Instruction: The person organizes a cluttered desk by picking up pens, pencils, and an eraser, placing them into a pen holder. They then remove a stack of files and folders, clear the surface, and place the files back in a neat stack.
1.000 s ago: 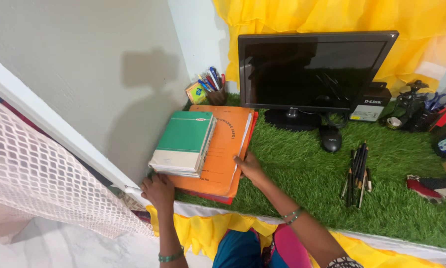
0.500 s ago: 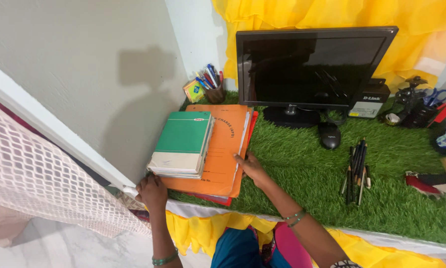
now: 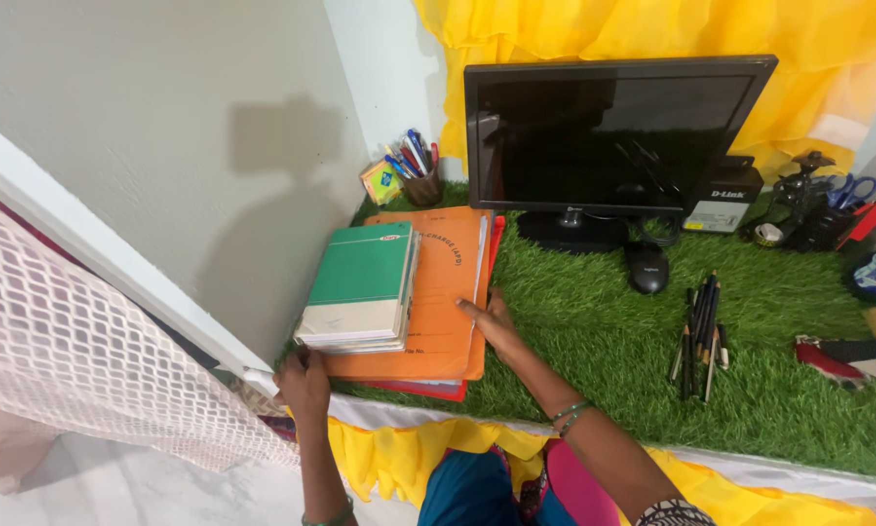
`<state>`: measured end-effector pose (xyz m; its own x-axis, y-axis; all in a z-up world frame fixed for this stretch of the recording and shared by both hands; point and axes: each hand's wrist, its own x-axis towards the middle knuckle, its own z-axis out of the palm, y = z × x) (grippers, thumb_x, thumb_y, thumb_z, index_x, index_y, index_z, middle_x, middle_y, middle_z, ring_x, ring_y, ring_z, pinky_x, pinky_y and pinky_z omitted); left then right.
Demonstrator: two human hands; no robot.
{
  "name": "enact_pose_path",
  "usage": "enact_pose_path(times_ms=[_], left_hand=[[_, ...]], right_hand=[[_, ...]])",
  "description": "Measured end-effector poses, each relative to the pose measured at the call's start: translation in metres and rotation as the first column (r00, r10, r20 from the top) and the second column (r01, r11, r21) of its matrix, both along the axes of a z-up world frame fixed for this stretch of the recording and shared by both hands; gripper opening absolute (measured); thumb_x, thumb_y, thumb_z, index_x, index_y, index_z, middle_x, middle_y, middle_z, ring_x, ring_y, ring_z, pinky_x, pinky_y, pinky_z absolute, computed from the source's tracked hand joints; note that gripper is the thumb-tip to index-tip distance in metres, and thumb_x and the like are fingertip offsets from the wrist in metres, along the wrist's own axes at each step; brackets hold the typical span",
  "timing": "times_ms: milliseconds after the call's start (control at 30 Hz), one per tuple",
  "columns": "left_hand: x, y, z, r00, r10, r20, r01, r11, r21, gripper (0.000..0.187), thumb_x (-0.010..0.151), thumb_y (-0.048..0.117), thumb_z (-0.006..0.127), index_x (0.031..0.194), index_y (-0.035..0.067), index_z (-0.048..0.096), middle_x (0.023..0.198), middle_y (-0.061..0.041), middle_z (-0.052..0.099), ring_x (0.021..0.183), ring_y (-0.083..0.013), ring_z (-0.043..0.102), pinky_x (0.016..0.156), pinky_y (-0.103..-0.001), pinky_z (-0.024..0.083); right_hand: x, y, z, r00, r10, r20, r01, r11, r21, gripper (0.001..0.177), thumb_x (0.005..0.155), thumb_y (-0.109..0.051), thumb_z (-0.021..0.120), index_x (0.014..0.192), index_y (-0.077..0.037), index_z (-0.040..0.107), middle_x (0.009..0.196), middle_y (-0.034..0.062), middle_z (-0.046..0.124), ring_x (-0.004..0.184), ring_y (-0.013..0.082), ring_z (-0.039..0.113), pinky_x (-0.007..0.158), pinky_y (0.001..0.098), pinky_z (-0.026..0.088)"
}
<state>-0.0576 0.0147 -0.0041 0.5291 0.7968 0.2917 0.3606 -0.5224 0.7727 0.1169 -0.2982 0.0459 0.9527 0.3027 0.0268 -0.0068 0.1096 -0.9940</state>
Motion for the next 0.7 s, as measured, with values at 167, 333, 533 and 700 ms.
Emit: enact_pose_path(times_ms=[167,333,533,700], left_hand=[[-0.006,0.0,0.023,0.996,-0.035,-0.083,0.018,0.98,-0.197,0.049,0.094,0.038,0.05,0.128,0.008,0.068,0.137,-0.022,0.062,0.133,-0.0477,0.045,0.117,-0.064,0.017],[-0.006,-0.005,0.04,0.995,-0.062,-0.08,0.043,0.975,-0.217,0.052,0.093,0.038,0.047,0.131,0.009,0.066,0.142,-0.02,0.057,0.139,-0.0458,0.039,0.118,-0.066,0.008],[-0.017,-0.009,0.025,0.988,-0.133,0.08,0.137,0.989,-0.049,0.04,0.091,0.03,0.053,0.112,0.003,0.074,0.131,-0.02,0.066,0.128,-0.0459,0.046,0.116,-0.054,0.027],[-0.032,0.004,0.017,0.965,-0.263,0.017,0.259,0.959,0.116,0.035,0.095,0.028,0.052,0.11,0.002,0.072,0.129,-0.019,0.067,0.121,-0.0407,0.054,0.114,-0.048,0.033]], right_hand=[[-0.005,0.002,-0.008,0.997,-0.037,-0.066,0.037,0.999,0.007,0.072,0.084,-0.024,0.077,0.133,0.01,0.038,0.119,0.0294,0.069,0.107,0.0321,0.073,0.092,0.0402,0.059],[-0.009,-0.003,0.0,0.986,-0.001,-0.164,0.003,1.0,0.011,0.067,0.085,-0.026,0.076,0.135,0.007,0.045,0.124,0.0223,0.069,0.108,0.0275,0.071,0.092,0.0382,0.057],[-0.015,-0.003,0.009,0.993,0.081,-0.09,-0.064,0.981,0.183,0.044,0.086,-0.008,0.075,0.123,0.011,0.061,0.113,0.0214,0.074,0.097,0.0302,0.074,0.084,0.0413,0.062],[-0.046,-0.011,0.021,1.0,0.006,0.009,-0.007,0.989,0.147,0.037,0.086,-0.008,0.074,0.12,0.005,0.065,0.114,0.0147,0.075,0.099,0.0231,0.074,0.084,0.0371,0.059]])
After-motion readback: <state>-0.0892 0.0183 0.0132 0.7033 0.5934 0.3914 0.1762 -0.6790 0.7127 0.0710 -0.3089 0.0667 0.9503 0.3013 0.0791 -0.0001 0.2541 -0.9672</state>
